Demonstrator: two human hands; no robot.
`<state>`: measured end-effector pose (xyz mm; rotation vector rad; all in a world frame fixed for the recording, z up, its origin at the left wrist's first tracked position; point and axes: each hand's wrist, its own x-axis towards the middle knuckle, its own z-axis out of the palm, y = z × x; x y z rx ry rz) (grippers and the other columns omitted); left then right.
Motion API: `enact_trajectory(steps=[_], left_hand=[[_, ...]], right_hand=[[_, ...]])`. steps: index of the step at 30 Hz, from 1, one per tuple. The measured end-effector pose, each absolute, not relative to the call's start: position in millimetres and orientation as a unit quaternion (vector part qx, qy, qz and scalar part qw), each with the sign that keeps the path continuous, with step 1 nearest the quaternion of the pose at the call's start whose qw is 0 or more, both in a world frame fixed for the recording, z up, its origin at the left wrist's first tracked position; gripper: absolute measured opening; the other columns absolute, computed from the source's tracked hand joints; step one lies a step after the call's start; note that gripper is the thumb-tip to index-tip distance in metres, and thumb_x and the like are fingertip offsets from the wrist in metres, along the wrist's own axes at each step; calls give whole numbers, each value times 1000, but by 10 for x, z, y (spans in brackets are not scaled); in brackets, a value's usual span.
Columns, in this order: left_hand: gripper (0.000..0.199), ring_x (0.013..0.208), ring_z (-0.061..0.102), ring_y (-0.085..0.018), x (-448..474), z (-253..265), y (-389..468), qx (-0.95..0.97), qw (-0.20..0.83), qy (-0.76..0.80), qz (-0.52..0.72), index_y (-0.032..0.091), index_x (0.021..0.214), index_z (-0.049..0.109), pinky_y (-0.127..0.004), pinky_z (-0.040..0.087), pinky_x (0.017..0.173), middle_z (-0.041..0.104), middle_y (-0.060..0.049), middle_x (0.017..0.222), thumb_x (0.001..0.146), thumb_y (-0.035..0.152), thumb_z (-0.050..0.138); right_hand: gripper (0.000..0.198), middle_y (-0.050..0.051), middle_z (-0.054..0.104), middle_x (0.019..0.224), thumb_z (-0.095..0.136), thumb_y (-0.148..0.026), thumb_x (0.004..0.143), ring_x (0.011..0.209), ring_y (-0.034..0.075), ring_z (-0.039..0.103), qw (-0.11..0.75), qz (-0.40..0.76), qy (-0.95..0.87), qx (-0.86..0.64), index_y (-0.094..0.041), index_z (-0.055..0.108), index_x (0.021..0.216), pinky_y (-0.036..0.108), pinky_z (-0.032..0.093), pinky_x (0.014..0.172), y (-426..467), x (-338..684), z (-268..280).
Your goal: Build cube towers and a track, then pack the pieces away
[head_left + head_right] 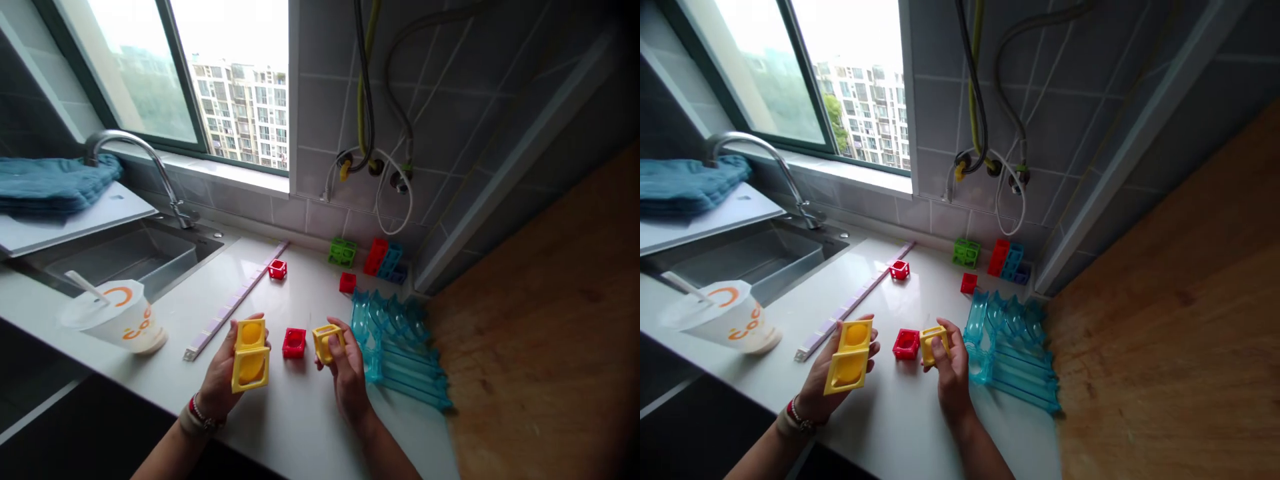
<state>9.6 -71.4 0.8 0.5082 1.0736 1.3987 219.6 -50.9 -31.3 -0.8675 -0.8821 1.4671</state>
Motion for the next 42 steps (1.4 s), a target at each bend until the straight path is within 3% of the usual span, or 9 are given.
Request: enact_trajectory(steps=[10,16,23,27,29,31,33,38,42], left_hand=[[71,64,71,-24,61,-243,-876,198,646,418,608,26,143,52,-40,64,53,67,-2,85,85,62,73],[66,65,72,-24,47,-168,-848,189,623,418,633,23,131,58,-40,64,54,66,-2,86,81,62,78],[62,67,72,-27,50,-120,-878,178,638,413,625,26,129,56,-44,64,52,65,-1,87,84,63,73],[65,63,70,-23,53,-126,-864,184,644,398,627,24,127,56,-37,62,53,66,0,82,81,66,75],[67,61,68,-19,62,-142,-855,188,637,392,636,23,125,56,-31,61,56,67,0,81,78,65,78],[68,61,67,-17,76,-168,-850,196,622,394,647,23,125,56,-28,59,57,69,0,82,78,66,79],[66,64,67,-18,90,-204,-849,203,608,394,658,23,125,55,-27,58,58,69,-1,84,80,67,76],[59,66,64,-15,86,-295,-863,213,597,375,677,22,125,57,-24,55,60,67,-1,85,86,64,72],[55,63,59,-13,52,-328,-874,202,570,391,694,21,124,60,-21,51,57,65,0,83,90,64,67]], right_hand=[[60,14,66,136,66,-45,94,115,27,68,524,354,-600,-490,-20,53,147,39,56,97,-292,2291,-85],[53,19,66,134,62,-33,92,123,30,63,341,122,-710,-604,-13,61,141,41,48,109,864,2535,397],[69,22,65,131,77,-27,75,126,36,63,257,107,-718,-638,-9,62,140,43,47,110,1286,2604,354],[62,23,48,151,63,-38,91,136,36,54,287,68,-712,-637,-12,54,147,46,42,114,741,2489,436],[44,17,64,129,57,-44,98,111,29,66,295,143,-749,-576,-16,65,131,41,52,98,347,2354,533],[41,9,73,113,59,-51,98,91,22,70,192,319,-788,-490,-23,68,126,32,56,78,-54,2172,621],[46,5,75,110,69,-51,92,88,20,70,92,414,-804,-417,-27,66,131,28,54,75,-391,1986,672],[44,0,74,89,78,-37,83,75,18,67,81,361,-827,-424,-26,67,124,26,49,70,-671,1819,728],[42,0,73,94,69,-27,87,74,16,65,77,360,-827,-426,-25,65,128,25,50,69,-440,1983,820]])
